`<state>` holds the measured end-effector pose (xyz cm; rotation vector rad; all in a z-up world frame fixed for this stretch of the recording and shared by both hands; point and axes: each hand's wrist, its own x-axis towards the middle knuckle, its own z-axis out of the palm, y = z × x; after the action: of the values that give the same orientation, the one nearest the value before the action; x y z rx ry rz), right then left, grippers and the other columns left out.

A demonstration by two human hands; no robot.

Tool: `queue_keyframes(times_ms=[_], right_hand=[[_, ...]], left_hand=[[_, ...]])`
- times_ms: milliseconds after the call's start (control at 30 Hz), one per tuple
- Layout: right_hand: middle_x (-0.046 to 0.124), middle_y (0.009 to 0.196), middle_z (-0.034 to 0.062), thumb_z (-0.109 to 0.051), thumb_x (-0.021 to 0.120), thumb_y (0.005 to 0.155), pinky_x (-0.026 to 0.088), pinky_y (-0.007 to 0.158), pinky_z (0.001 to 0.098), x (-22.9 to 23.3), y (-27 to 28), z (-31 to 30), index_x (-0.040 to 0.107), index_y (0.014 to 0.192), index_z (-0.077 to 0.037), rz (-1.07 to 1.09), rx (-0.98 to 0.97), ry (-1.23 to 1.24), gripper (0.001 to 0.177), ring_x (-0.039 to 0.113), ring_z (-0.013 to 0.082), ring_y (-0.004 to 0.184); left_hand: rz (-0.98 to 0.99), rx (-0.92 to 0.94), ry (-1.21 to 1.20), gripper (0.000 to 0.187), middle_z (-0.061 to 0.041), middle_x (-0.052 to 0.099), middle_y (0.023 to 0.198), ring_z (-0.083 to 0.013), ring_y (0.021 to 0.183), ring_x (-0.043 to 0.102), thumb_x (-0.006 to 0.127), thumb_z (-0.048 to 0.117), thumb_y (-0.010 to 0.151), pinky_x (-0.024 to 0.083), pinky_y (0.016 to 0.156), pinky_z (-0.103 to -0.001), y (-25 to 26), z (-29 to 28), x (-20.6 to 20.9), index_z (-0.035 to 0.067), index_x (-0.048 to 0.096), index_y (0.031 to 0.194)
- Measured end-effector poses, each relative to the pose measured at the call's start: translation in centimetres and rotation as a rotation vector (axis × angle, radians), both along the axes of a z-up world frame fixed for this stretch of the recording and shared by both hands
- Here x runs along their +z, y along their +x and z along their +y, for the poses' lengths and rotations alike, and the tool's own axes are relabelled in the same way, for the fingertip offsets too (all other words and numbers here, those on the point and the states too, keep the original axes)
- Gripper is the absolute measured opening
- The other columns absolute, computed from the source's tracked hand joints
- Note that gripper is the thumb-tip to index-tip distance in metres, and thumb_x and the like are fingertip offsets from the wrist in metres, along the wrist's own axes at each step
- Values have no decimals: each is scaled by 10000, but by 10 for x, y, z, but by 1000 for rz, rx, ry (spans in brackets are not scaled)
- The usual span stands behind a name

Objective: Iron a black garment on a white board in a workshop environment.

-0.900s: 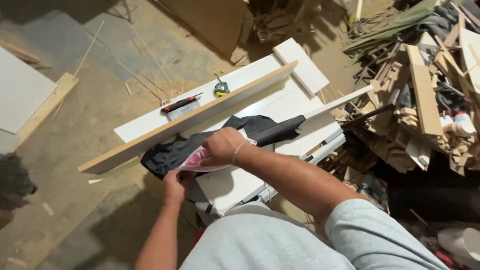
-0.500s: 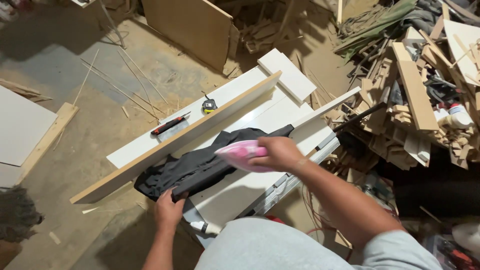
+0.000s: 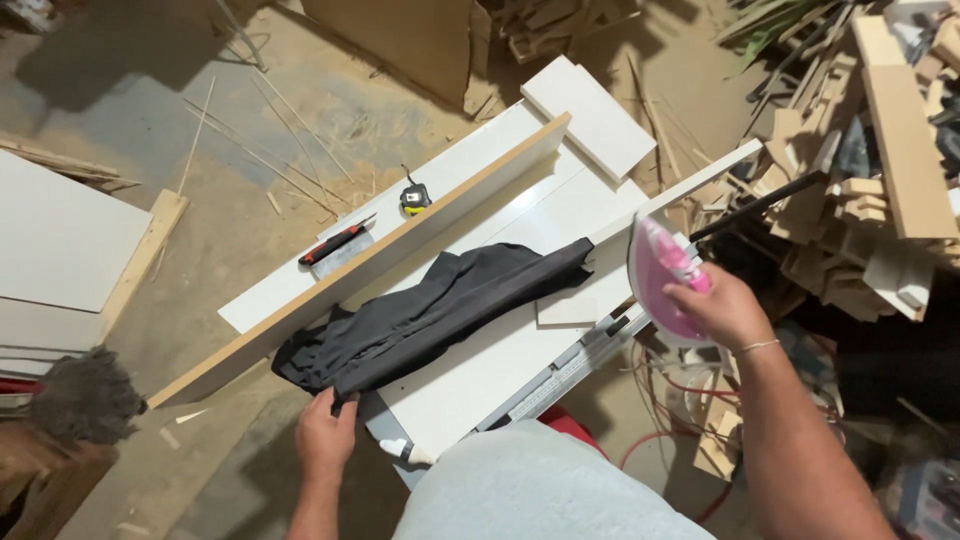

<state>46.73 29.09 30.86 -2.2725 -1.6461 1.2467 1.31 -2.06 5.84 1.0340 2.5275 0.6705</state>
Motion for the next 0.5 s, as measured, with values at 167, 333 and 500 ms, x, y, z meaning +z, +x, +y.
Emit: queue_keyframes(times_ms=[167, 333, 500], right_hand=[[717, 959, 79, -187, 716, 849, 478, 781, 354, -50, 24, 22, 709, 1046, -104, 74, -107, 168, 213, 632, 217, 883], [580, 901, 54, -132, 622, 986, 437, 821, 337, -101, 26, 26, 654, 1111, -123, 180, -277, 107, 129, 507, 186, 843], [689, 960, 57, -136, 721, 815, 482, 711, 318, -238, 66, 44, 636, 1103, -79, 378, -301, 462, 306, 604, 168, 814]], left_hand=[[81, -34, 35, 308, -119, 733, 938, -365, 878, 672, 643, 384, 928, 502, 730, -473, -6, -9, -10, 147, 765, 1082], [11, 17, 23, 325, -91, 670, 853, -312, 772, 631, 601, 393, 986, 444, 658, -431, -5, -11, -5, 124, 764, 1066], [78, -30, 102, 265, -136, 711, 875, -378, 849, 655, 594, 283, 947, 471, 723, -477, -2, -9, 10, 134, 776, 1068]])
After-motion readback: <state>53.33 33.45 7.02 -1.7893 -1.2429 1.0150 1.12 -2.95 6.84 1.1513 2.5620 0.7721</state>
